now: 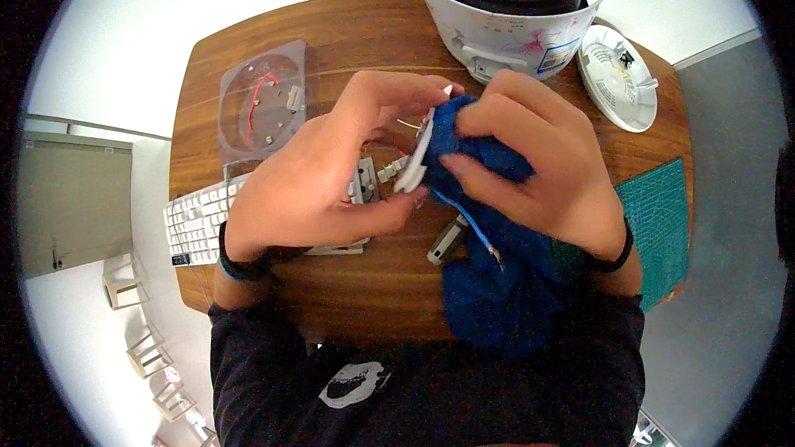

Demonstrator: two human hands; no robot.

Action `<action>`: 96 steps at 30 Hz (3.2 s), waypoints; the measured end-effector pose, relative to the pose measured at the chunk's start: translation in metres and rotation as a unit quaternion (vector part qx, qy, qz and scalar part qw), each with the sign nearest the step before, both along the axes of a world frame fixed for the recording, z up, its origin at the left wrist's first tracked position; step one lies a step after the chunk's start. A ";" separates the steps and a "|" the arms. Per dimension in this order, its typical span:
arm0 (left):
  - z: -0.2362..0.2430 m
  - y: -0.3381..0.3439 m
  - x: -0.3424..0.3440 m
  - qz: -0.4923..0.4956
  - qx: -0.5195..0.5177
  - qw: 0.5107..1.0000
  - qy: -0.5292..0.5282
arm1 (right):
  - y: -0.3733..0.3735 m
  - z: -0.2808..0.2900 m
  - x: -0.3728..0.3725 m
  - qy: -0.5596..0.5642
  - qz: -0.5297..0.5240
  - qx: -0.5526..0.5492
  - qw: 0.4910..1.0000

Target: The person cleans a small white plastic component with a blue cloth, then proceeds to assemble it into a larger white appliance base. They connect wires and secure the component inside the base, working with various small parts and tools on a wooden table.

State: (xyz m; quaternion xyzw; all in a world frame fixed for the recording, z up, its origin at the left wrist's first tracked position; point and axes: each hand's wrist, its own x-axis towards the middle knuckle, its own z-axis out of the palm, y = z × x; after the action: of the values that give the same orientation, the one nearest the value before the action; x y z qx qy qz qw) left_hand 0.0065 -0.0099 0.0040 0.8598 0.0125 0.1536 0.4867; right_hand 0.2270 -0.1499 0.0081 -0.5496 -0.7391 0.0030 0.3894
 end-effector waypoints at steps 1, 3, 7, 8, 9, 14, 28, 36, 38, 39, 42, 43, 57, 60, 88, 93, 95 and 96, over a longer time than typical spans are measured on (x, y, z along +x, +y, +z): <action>-0.001 0.001 -0.001 0.000 -0.004 1.000 0.001 | 0.000 -0.002 -0.001 -0.009 -0.016 -0.014 1.000; -0.001 0.002 -0.001 0.005 -0.015 1.000 0.012 | 0.000 -0.003 -0.001 -0.032 -0.013 -0.022 0.999; 0.005 0.000 -0.002 0.015 -0.025 0.998 0.047 | -0.003 0.000 -0.001 -0.026 0.054 -0.042 0.997; 0.007 0.000 -0.002 0.014 -0.023 0.998 0.056 | -0.004 0.000 0.000 -0.035 0.064 -0.054 0.996; 0.006 0.002 -0.003 0.011 -0.025 0.999 0.037 | -0.004 0.004 0.002 -0.036 0.044 -0.101 0.993; -0.005 0.009 -0.004 0.019 -0.042 0.999 -0.026 | -0.007 -0.008 0.024 -0.246 -0.161 -0.150 0.944; -0.008 0.010 -0.004 -0.011 -0.083 0.995 -0.063 | 0.006 -0.025 0.010 0.003 0.023 -0.109 0.994; -0.007 0.009 -0.004 0.000 -0.140 0.988 -0.058 | 0.010 -0.018 0.010 0.033 0.035 -0.102 0.994; -0.005 0.007 -0.003 0.013 -0.141 0.988 -0.062 | 0.010 -0.017 0.013 0.033 0.044 -0.121 0.991; -0.004 0.007 -0.004 0.021 -0.140 0.989 -0.051 | 0.009 -0.015 0.013 0.042 0.039 -0.121 0.991; -0.001 0.008 -0.007 0.046 -0.123 0.991 -0.016 | 0.007 -0.006 0.013 0.065 0.026 -0.106 0.992; 0.003 0.008 -0.008 0.056 -0.107 0.993 -0.002 | 0.007 -0.004 0.013 0.072 0.023 -0.090 0.993; 0.021 0.016 -0.015 0.224 0.104 0.968 -0.036 | 0.015 -0.004 0.012 0.074 0.027 0.001 0.997; 0.017 0.025 -0.016 0.261 0.153 0.951 -0.068 | 0.015 -0.009 0.016 0.080 0.017 -0.054 0.995; -0.046 0.060 -0.027 0.281 0.454 0.834 0.142 | -0.014 0.003 0.061 -0.175 0.021 -0.388 0.904; -0.029 0.045 -0.017 0.196 0.393 0.889 0.129 | -0.016 0.008 0.064 -0.172 0.024 -0.392 0.903; -0.030 0.046 -0.014 0.121 0.362 0.912 0.150 | -0.018 0.009 0.063 -0.181 0.025 -0.395 0.900; -0.035 0.044 -0.012 0.108 0.360 0.911 0.167 | -0.018 0.009 0.063 -0.180 0.030 -0.401 0.898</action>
State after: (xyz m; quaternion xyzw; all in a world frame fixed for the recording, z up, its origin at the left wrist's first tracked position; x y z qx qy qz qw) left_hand -0.0056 0.0343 -0.0311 0.9833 0.1303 0.0535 0.1154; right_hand 0.2899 -0.1679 0.0171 -0.6279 -0.7489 0.2117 -0.0037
